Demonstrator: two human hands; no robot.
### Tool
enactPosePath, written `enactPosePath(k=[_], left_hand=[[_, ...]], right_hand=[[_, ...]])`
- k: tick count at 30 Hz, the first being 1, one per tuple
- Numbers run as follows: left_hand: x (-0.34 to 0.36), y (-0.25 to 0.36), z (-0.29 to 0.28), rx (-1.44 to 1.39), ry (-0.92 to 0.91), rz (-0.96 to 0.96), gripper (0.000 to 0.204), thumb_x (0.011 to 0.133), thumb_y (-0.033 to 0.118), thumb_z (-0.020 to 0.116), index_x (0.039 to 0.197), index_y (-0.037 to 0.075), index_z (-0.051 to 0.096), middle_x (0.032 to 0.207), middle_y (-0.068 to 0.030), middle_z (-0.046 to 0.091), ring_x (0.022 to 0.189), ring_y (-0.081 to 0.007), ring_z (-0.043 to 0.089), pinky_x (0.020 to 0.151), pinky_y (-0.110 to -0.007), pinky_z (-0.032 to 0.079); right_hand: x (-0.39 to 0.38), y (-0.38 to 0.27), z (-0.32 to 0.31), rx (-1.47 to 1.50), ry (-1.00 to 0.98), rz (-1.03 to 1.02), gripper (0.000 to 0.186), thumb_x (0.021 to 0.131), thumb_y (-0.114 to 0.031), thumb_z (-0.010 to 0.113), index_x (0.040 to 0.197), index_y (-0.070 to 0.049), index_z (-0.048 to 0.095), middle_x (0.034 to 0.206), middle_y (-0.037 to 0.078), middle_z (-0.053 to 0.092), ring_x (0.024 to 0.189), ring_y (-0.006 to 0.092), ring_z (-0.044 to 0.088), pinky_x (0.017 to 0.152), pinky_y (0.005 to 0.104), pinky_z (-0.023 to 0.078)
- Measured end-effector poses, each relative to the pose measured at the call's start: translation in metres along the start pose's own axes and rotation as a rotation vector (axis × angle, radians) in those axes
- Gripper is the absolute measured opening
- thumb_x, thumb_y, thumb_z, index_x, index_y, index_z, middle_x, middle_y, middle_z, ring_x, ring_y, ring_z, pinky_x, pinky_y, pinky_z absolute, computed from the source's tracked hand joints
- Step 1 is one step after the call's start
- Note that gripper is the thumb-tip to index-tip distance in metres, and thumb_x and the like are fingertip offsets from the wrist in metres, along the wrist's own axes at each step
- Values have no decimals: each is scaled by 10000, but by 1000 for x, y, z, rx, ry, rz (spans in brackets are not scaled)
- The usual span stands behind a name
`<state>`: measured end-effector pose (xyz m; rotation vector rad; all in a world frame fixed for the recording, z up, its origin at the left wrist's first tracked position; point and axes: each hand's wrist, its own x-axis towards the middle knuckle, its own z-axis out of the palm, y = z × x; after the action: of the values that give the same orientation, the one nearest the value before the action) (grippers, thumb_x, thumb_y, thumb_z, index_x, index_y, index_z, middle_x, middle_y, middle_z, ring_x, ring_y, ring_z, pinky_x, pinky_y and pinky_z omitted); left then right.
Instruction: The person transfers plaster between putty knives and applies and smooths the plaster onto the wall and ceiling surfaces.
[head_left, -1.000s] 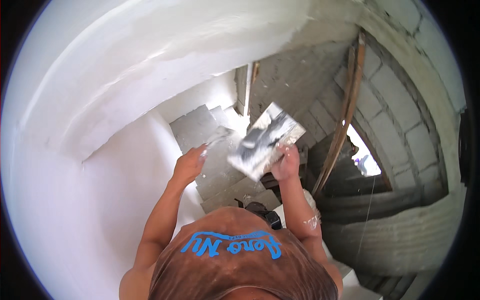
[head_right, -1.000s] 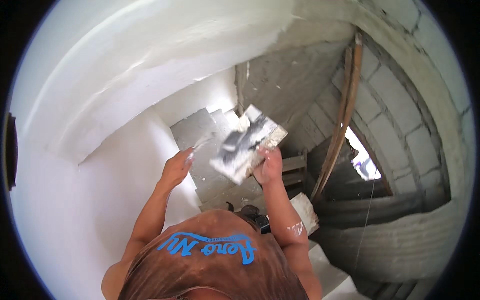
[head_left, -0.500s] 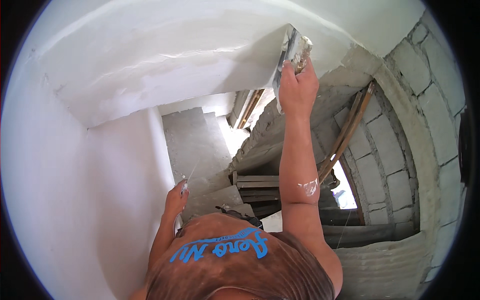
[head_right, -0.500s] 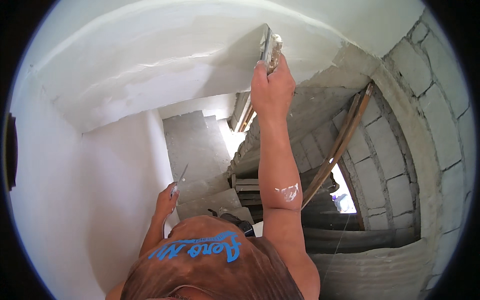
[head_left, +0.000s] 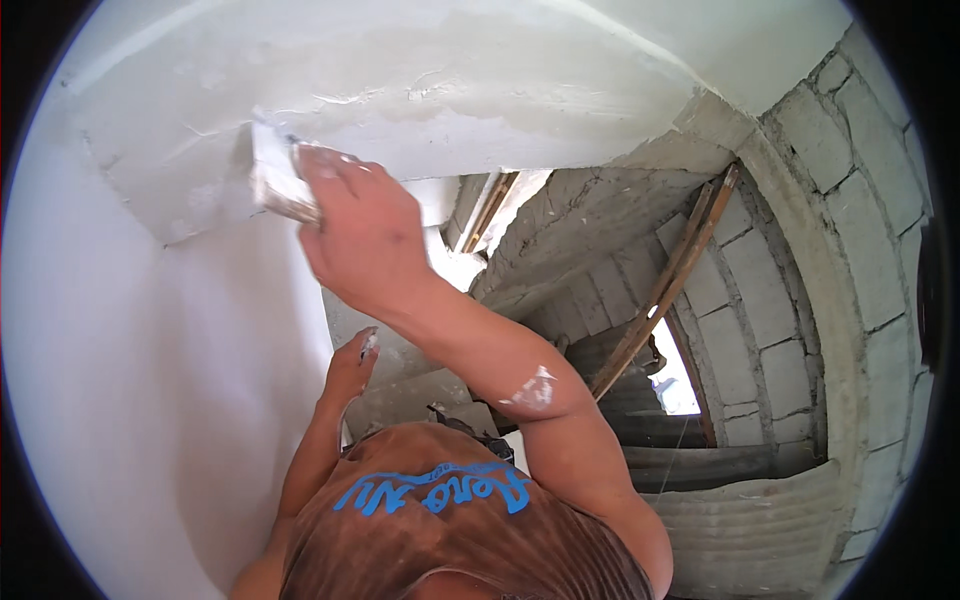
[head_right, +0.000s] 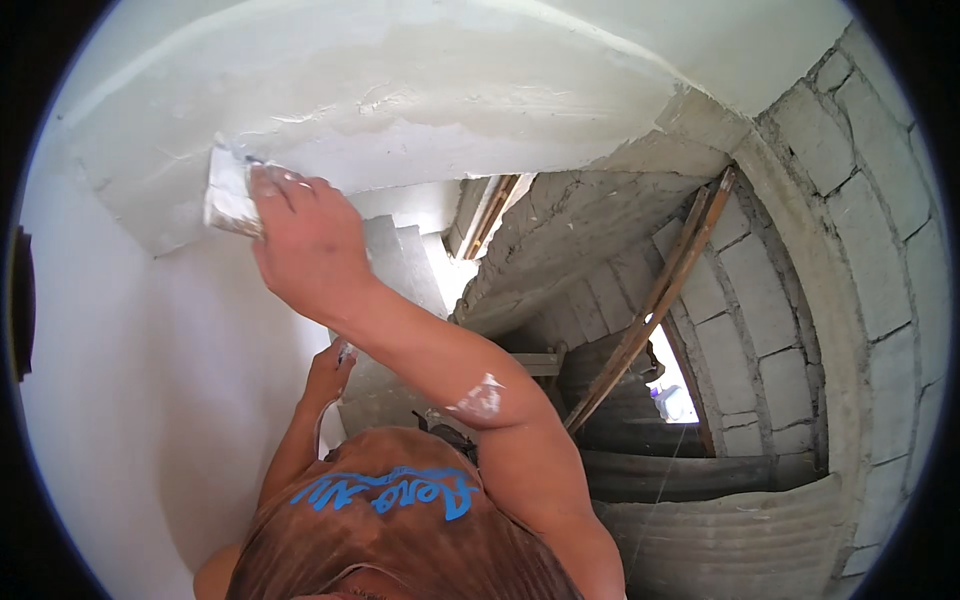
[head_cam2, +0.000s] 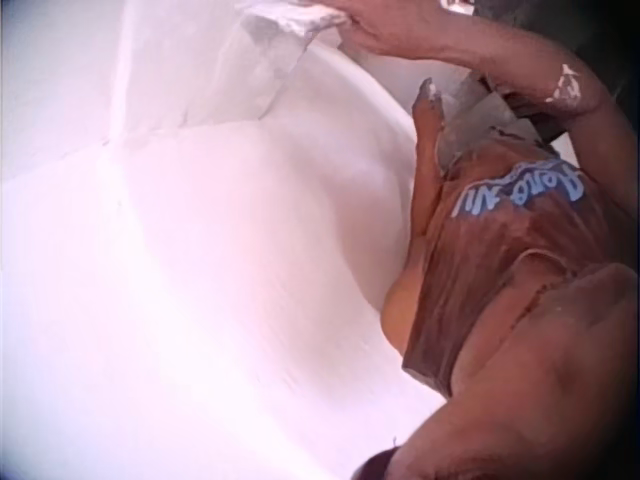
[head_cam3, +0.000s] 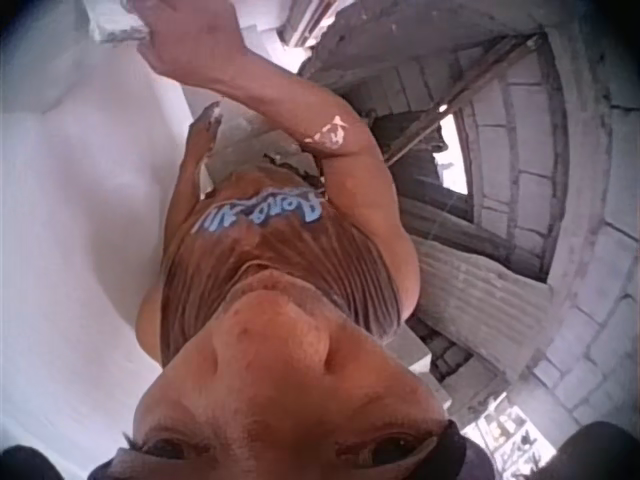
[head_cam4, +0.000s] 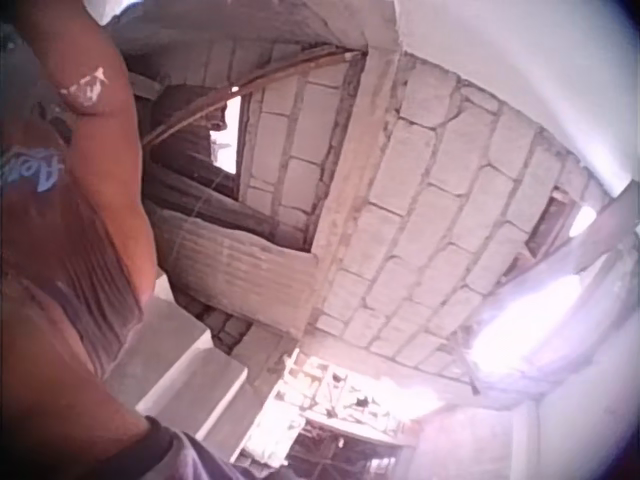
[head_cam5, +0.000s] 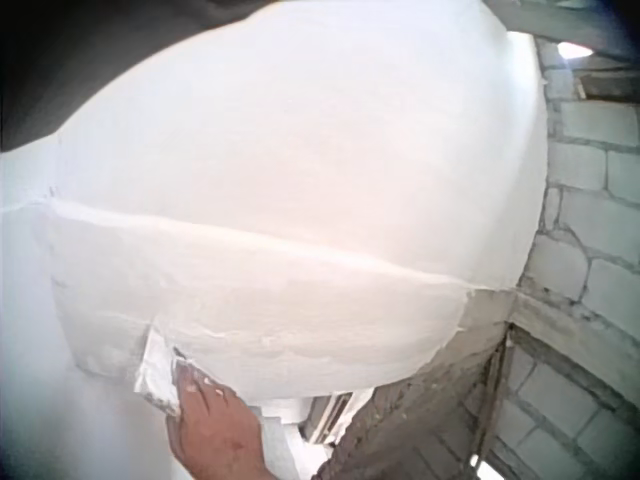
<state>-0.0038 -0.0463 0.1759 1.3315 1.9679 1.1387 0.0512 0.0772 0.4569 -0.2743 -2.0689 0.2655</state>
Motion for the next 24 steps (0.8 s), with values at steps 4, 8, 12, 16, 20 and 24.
enactPosePath(k=[4,8,12,16,20,24], left_hand=[[1,22,-5,-27,-48,-113,397,966,233,585,1337,94,557,1051,-226,685,825,-345,670,776,-414,518],[1,23,-6,26,-90,-155,406,964,243,588,1338,87,555,975,-228,678,777,-329,660,742,-417,511],[-6,6,-1,13,-42,-92,413,964,246,590,1341,83,552,969,-237,678,772,-346,654,750,-422,510],[-4,17,6,6,-54,-104,414,966,246,586,1339,69,547,988,-253,677,804,-382,655,771,-434,507],[-1,13,3,4,-82,-46,408,971,245,577,1335,63,545,1014,-265,671,827,-399,655,784,-438,505],[1,12,6,6,-18,57,399,975,244,571,1333,71,548,975,-262,673,810,-400,648,777,-437,504]], right_hand=[[3,31,-66,-262,151,-112,641,698,-31,720,1325,-41,586,1181,146,662,1070,331,622,939,416,484],[42,83,-90,-545,269,-372,566,736,0,664,1294,-88,622,1228,92,665,1175,331,594,981,439,466],[12,102,-35,-590,133,-364,474,793,-24,606,1262,-91,627,1223,103,655,1195,332,574,1035,490,425],[-62,79,-29,-455,-161,-205,447,823,-45,580,1265,-93,632,1240,116,658,1226,337,567,1046,497,432],[-49,43,-48,-367,-138,-297,448,833,-67,583,1278,-94,633,1272,125,647,1257,353,550,1068,517,411],[39,28,-50,-494,208,-475,429,841,-86,564,1262,-92,644,1268,139,632,1234,350,548,1022,521,413]])
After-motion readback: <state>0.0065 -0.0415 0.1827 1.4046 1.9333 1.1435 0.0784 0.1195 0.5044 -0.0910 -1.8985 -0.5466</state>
